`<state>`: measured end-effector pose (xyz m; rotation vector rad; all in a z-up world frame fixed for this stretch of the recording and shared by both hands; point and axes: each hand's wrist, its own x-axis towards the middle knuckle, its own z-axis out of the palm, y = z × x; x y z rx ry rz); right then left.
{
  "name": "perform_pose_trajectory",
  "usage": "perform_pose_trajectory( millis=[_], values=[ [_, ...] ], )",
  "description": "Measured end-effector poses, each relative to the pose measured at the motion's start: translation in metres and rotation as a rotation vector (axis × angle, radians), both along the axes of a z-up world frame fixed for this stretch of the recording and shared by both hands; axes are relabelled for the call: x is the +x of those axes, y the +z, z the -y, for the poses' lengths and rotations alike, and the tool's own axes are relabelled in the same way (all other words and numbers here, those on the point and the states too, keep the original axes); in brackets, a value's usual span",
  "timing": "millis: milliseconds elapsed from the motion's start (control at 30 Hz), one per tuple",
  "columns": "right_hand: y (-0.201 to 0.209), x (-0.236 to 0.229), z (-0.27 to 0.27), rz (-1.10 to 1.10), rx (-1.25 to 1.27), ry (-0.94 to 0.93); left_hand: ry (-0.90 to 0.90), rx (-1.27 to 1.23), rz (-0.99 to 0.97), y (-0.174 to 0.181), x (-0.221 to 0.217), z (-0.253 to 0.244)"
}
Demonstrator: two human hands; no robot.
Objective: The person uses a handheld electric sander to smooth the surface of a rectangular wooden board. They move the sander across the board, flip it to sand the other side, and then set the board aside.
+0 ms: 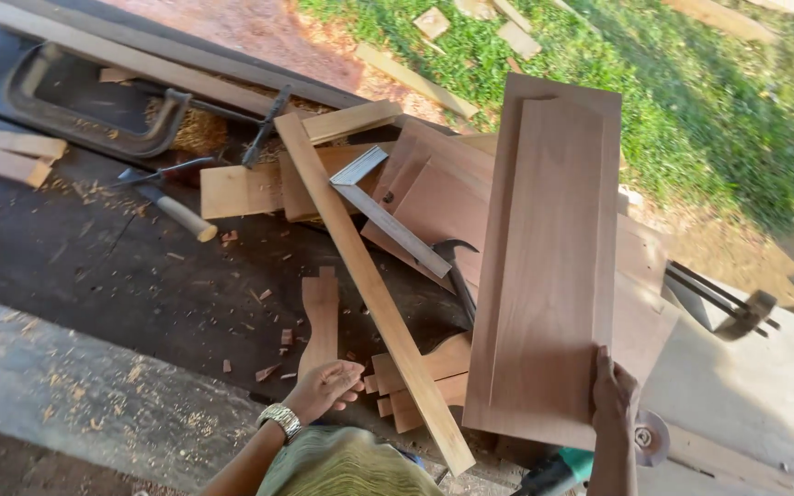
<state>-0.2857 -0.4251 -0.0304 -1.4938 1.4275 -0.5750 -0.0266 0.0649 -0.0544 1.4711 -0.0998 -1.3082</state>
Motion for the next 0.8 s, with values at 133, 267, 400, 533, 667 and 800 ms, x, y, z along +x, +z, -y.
perform_pose_trajectory(
  millis=[133, 267, 400, 533, 667, 800],
  values=[
    [-0.016, 0.031, 0.029, 0.021, 0.016, 0.081, 0.051, 0.09, 0.082, -0.018, -0.022, -0.035],
    [-0.014, 0.05, 0.03, -0.199, 0.004, 0.107, 0.102, 0.246, 0.02, -0.019, -0.044, -0.056],
    [-0.021, 0.056, 0.033, -0.011, 0.08, 0.156, 0.164, 0.282, 0.004, -0.032, -0.062, -0.061],
    [-0.037, 0.053, 0.039, -0.003, 0.114, 0.155, 0.184, 0.276, 0.021, -0.039, -0.069, -0.051],
    [-0.055, 0.045, 0.043, -0.062, 0.125, 0.179, 0.151, 0.305, 0.084, -0.026, -0.062, -0.037],
    [-0.047, 0.051, 0.031, -0.089, 0.121, 0.187, 0.099, 0.317, 0.194, -0.017, -0.054, -0.028]
  ],
)
